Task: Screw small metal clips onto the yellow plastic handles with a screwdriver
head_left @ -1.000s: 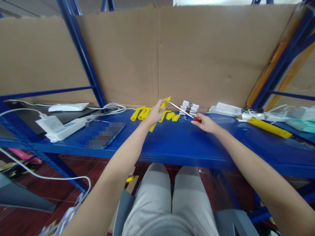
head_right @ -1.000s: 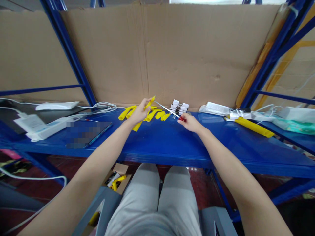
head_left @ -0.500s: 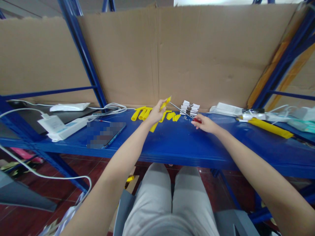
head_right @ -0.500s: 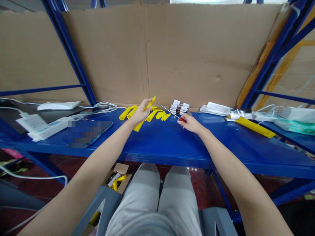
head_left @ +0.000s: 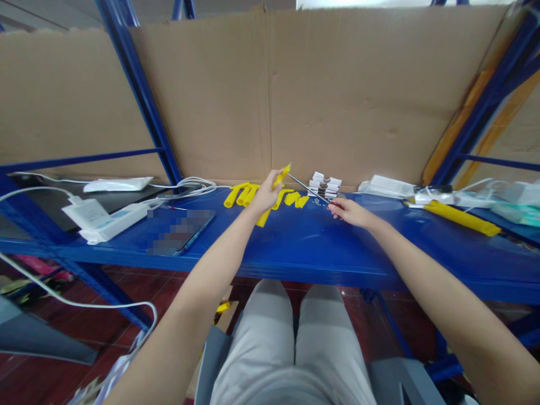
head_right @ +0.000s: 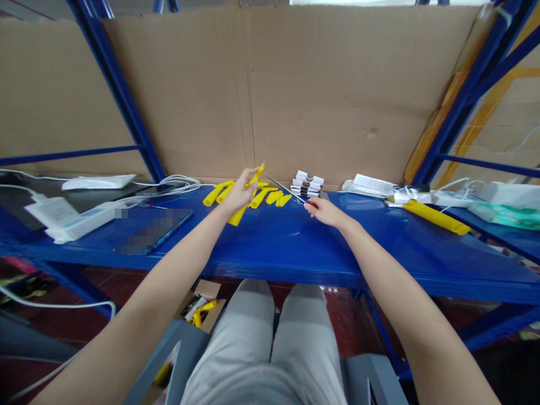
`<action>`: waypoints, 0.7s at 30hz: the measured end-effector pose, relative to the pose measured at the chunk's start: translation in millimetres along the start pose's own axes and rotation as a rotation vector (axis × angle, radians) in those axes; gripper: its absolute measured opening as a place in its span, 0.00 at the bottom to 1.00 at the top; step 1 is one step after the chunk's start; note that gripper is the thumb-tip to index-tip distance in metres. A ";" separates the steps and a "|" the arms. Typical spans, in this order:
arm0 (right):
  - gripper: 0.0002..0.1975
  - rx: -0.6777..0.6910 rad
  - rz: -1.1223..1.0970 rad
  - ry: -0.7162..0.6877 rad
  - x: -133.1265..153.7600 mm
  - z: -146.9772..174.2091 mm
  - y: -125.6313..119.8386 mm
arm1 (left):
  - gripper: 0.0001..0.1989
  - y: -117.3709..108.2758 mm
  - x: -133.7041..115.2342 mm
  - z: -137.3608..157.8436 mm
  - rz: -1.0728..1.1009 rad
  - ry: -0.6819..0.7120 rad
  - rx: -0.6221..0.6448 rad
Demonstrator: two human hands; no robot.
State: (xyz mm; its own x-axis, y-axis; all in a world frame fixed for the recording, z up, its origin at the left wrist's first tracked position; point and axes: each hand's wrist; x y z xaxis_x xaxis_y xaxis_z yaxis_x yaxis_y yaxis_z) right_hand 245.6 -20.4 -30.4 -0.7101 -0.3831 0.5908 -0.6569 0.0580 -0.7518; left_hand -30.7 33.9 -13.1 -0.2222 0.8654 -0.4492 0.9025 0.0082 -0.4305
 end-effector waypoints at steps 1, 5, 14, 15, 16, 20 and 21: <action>0.17 -0.005 -0.010 0.001 0.9 0.9 0.1 | 0.19 -0.1 0.0 0.2 -0.001 0.000 0.002; 0.17 -0.049 -0.027 -0.013 -0.7 1.3 1.9 | 0.20 -0.3 -0.9 0.9 -0.014 -0.019 0.007; 0.15 -0.073 0.024 -0.020 -2.1 -1.8 3.0 | 0.19 1.7 2.2 0.4 -0.013 -0.022 -0.018; 0.16 -0.046 0.003 -0.002 -0.8 -1.7 2.5 | 0.19 1.5 2.4 0.2 -0.014 -0.021 -0.022; 0.16 -0.024 -0.019 0.014 0.4 -1.6 2.0 | 0.19 1.1 2.5 -0.1 -0.016 -0.020 -0.023; 0.17 -0.005 -0.045 0.041 4.2 -1.2 1.4 | 0.19 -1.0 2.4 -1.0 -0.028 -0.017 -0.006; 0.17 -0.011 -0.038 0.042 4.5 -1.0 1.6 | 0.19 -1.4 2.6 -1.0 -0.026 -0.017 -0.002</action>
State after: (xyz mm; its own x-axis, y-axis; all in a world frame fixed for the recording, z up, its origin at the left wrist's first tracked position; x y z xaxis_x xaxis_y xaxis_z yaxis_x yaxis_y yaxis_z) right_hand 241.0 -21.1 -28.6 -0.6947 -0.3464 0.6304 -0.6859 0.0548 -0.7257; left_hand -32.2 36.7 -12.9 -0.2524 0.8560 -0.4512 0.8971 0.0323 -0.4405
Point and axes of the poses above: each hand's wrist, its own z-axis away from the middle knuckle, its own y-axis out of the palm, x = y × z, and after that the axes turned 6 degrees about y, right-handed
